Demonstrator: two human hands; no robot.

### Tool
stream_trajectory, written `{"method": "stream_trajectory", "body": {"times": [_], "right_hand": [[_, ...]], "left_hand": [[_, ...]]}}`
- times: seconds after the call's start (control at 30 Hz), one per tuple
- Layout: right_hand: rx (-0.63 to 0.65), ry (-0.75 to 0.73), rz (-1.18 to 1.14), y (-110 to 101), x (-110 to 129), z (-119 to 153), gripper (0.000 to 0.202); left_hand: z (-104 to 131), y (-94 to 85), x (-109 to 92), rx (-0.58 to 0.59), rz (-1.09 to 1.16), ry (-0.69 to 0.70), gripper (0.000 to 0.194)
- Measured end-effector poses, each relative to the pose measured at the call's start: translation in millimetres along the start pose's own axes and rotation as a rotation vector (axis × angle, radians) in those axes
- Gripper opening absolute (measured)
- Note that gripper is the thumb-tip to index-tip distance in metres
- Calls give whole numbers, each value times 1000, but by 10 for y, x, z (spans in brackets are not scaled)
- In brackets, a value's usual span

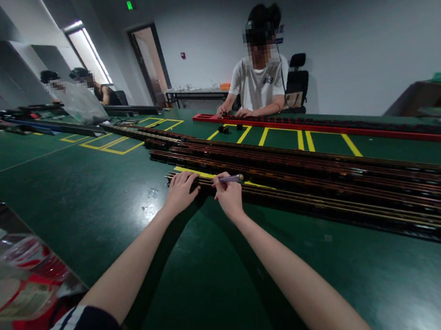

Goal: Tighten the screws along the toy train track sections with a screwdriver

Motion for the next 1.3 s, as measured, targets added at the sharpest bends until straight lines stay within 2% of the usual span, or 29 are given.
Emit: {"method": "stream_trajectory", "body": {"times": [0.5, 0.83, 1.3], "right_hand": [[-39, -4, -14, -13, -4, 15, 29], [-128, -19, 50, -22, 10, 18, 29], [-121, -19, 54, -27, 4, 15, 29]], "left_hand": [[4, 22, 39, -18, -2, -19, 37], [-2, 36, 48, -28, -3, -13, 36], [-1, 36, 51, -44, 1, -5, 36]]}}
Point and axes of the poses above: each hand's wrist, its own z-axis away from the middle knuckle, its own y-axis out of the palm, x = y × z, the point moved 1 cm from there along -z, towards the middle knuckle, and after that the axes turned 1 degree about -x, right-handed, at the moved point
